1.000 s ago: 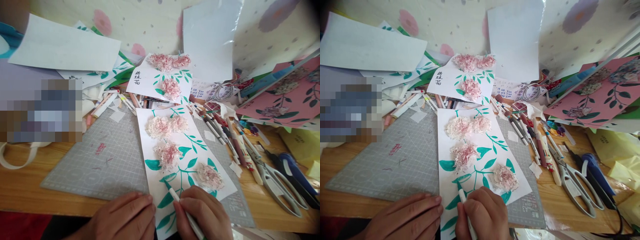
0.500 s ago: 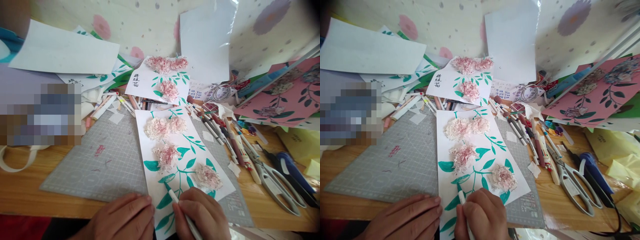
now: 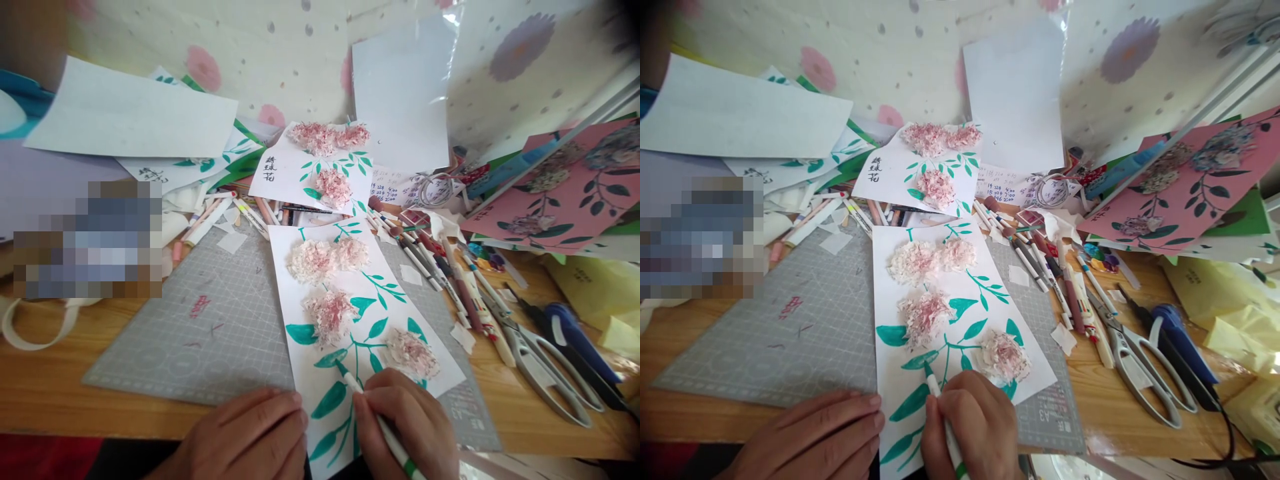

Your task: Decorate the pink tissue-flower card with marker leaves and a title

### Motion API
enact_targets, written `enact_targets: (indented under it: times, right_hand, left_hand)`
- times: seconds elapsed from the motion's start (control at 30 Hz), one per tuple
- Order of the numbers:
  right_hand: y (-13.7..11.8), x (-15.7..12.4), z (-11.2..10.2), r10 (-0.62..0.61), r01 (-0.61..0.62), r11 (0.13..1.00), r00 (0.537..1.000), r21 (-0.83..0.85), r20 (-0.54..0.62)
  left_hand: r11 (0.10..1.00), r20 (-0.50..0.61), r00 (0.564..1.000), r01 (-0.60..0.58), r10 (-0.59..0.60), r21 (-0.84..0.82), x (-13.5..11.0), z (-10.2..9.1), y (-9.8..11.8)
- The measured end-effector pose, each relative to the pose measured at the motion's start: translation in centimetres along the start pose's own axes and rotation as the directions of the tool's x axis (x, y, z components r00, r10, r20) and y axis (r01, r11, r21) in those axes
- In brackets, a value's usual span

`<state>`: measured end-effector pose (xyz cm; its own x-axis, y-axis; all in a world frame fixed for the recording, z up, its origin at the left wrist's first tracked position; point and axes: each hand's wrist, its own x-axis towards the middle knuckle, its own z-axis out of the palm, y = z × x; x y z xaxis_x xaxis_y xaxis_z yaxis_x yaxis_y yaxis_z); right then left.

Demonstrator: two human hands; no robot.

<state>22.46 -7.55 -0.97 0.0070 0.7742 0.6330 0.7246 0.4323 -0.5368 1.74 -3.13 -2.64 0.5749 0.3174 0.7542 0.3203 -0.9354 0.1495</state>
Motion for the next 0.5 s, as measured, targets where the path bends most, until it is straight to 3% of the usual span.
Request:
enact_targets:
  times: [0.17,0.3,0.5]
  right_hand:
    - [0.05,0.01,0.01,0.051,-0.052,0.998,0.999,-0.023,-0.008]
    - [0.08,0.00,0.06,-0.006,0.005,0.999,1.000,0.037,0.009]
    - [0.12,0.00,0.13,-0.007,0.007,1.000,1.000,-0.001,0.000]
  left_hand:
    - [1.000,-0.015,0.999,-0.030,0.030,0.008,0.12,-0.04,0.04]
    - [0.999,-0.052,0.998,-0.042,0.043,0.024,-0.12,0.31,-0.10]
    - [0.999,-0.112,0.993,-0.038,0.040,0.019,-0.43,0.93,-0.21]
